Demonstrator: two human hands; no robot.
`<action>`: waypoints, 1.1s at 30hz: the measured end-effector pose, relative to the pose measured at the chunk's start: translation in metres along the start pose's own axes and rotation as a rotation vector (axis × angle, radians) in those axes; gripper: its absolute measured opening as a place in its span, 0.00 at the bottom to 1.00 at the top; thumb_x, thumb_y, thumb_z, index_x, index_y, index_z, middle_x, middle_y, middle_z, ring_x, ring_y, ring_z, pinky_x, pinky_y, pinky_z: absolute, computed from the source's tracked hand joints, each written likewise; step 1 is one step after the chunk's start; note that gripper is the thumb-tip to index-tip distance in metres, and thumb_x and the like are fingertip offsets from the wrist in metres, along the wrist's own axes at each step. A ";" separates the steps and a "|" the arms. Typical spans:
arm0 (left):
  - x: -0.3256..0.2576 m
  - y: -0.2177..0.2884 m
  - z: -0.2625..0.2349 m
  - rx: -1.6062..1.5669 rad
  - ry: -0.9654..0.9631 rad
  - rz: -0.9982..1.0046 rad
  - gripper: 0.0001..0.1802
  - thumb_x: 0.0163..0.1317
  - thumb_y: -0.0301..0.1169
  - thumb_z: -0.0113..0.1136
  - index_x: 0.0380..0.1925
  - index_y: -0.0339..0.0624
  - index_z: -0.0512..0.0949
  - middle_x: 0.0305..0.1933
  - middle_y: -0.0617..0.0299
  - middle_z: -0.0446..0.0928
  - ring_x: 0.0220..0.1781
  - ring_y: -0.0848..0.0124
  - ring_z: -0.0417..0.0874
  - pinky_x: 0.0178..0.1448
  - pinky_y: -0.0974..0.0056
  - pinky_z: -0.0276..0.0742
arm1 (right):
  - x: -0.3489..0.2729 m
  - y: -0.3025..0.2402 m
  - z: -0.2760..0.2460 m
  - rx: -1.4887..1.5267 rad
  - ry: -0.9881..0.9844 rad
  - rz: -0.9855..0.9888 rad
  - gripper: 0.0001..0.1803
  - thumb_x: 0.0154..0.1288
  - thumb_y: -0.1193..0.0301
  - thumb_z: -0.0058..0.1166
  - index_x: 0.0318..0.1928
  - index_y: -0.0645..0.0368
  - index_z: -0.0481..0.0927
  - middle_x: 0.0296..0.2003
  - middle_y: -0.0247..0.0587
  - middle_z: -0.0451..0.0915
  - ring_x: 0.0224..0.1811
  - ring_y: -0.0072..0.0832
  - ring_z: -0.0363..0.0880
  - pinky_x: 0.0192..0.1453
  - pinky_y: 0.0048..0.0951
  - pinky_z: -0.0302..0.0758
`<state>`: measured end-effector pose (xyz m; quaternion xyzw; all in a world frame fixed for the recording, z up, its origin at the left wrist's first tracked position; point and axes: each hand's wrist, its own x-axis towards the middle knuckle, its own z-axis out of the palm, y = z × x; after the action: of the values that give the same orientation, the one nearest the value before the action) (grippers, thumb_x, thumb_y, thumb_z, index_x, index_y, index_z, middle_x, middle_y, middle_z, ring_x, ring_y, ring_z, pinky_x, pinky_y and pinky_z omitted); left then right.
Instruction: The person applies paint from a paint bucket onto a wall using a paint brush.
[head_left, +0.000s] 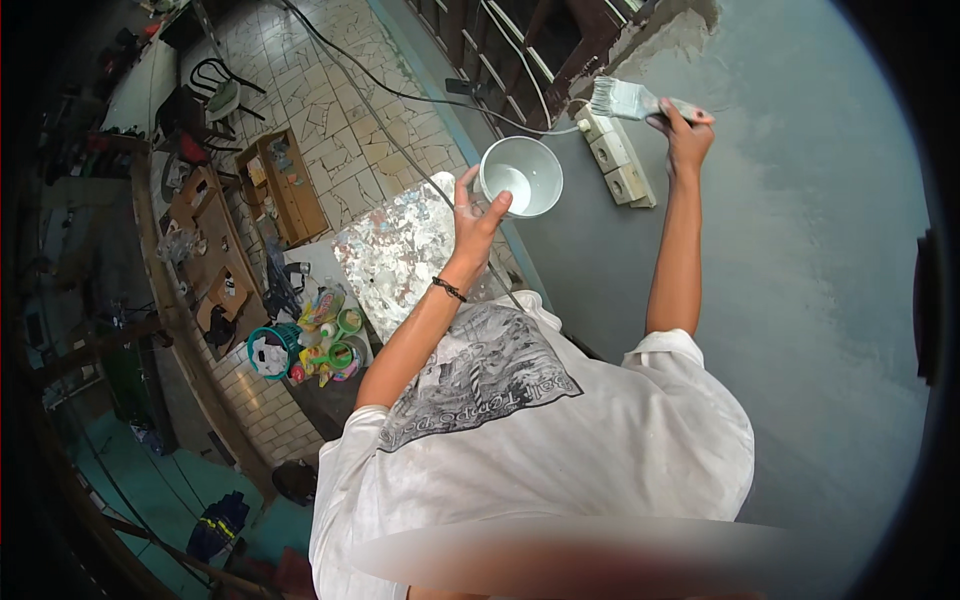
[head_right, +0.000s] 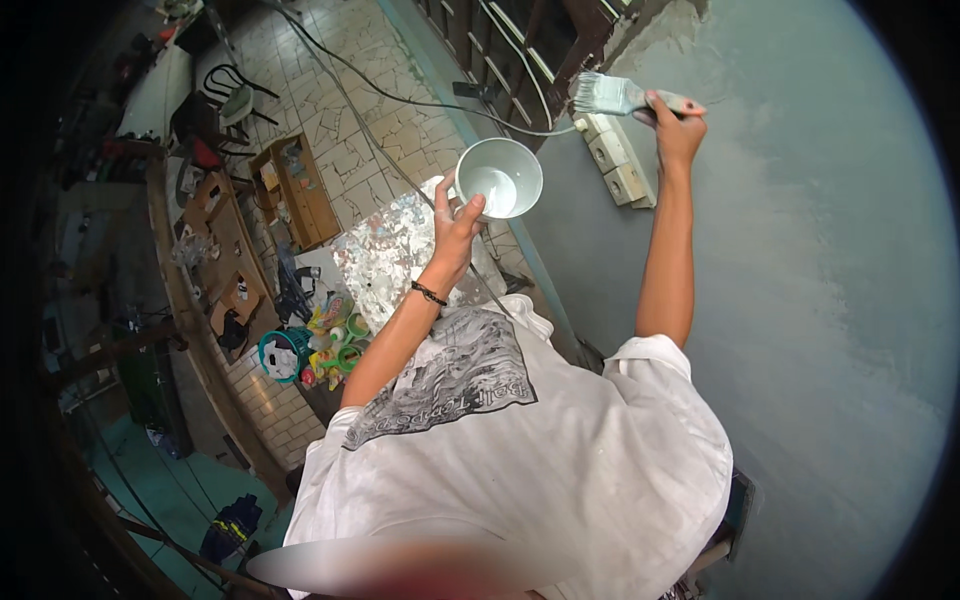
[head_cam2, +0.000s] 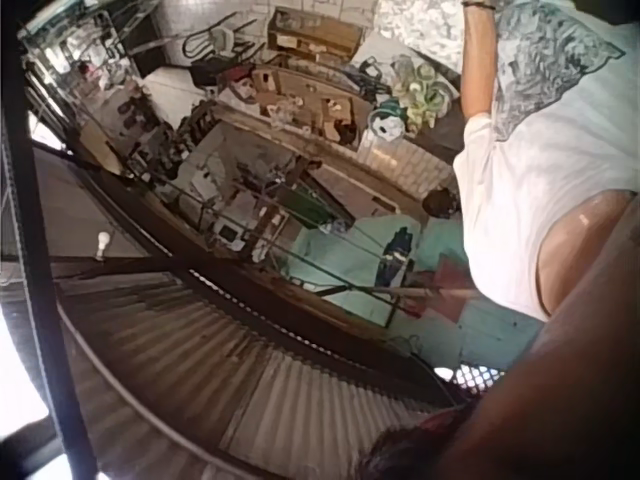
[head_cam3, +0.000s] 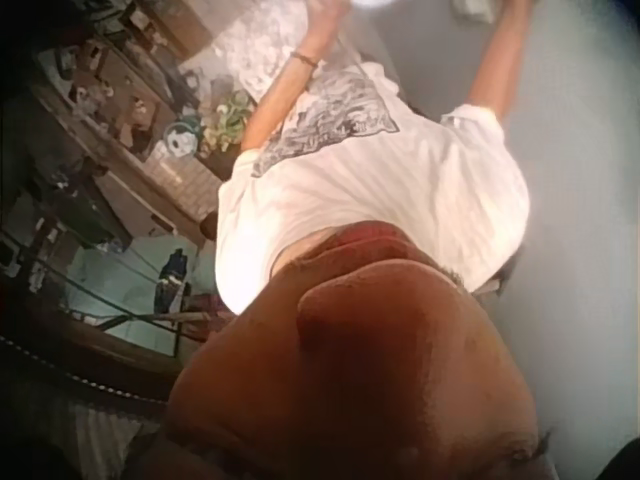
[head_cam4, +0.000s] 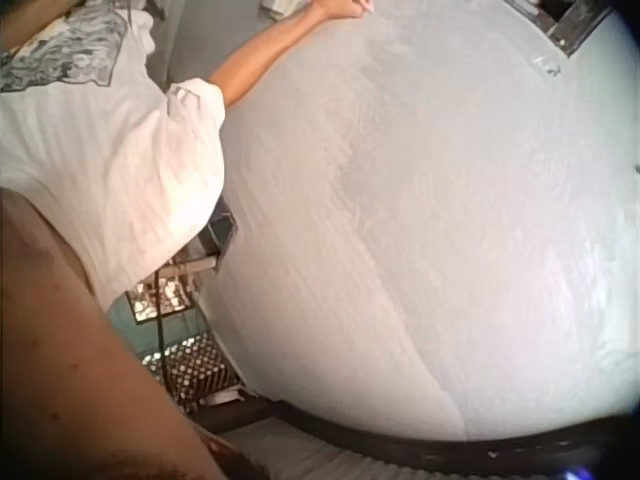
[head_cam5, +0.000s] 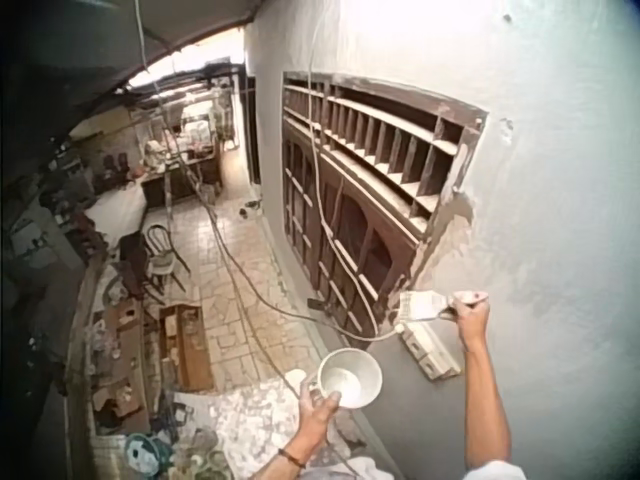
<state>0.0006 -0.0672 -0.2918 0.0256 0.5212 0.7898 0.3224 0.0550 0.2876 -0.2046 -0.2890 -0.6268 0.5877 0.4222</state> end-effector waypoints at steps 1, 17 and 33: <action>0.003 -0.005 -0.001 0.031 -0.001 0.037 0.50 0.59 0.47 0.78 0.75 0.43 0.59 0.65 0.47 0.69 0.67 0.60 0.74 0.68 0.57 0.75 | -0.020 -0.008 -0.001 0.112 -0.017 0.043 0.11 0.66 0.75 0.68 0.43 0.70 0.81 0.39 0.49 0.87 0.37 0.35 0.89 0.40 0.34 0.90; -0.001 -0.015 0.015 0.290 -0.002 0.289 0.56 0.46 0.28 0.86 0.72 0.41 0.60 0.69 0.50 0.64 0.72 0.57 0.71 0.73 0.53 0.78 | -0.182 -0.035 0.044 -0.604 -0.074 -0.372 0.10 0.56 0.73 0.73 0.33 0.64 0.85 0.23 0.41 0.84 0.25 0.32 0.86 0.31 0.31 0.79; -0.015 -0.013 0.020 0.640 0.167 0.560 0.56 0.36 0.40 0.90 0.66 0.37 0.69 0.60 0.49 0.65 0.64 0.54 0.69 0.70 0.53 0.70 | -0.208 -0.025 0.061 -0.698 -0.132 -0.452 0.10 0.52 0.77 0.70 0.35 0.62 0.82 0.25 0.43 0.83 0.26 0.42 0.84 0.32 0.37 0.79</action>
<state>0.0260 -0.0562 -0.2890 0.2008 0.7370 0.6448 0.0281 0.1050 0.0752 -0.2171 -0.2314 -0.8618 0.2498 0.3761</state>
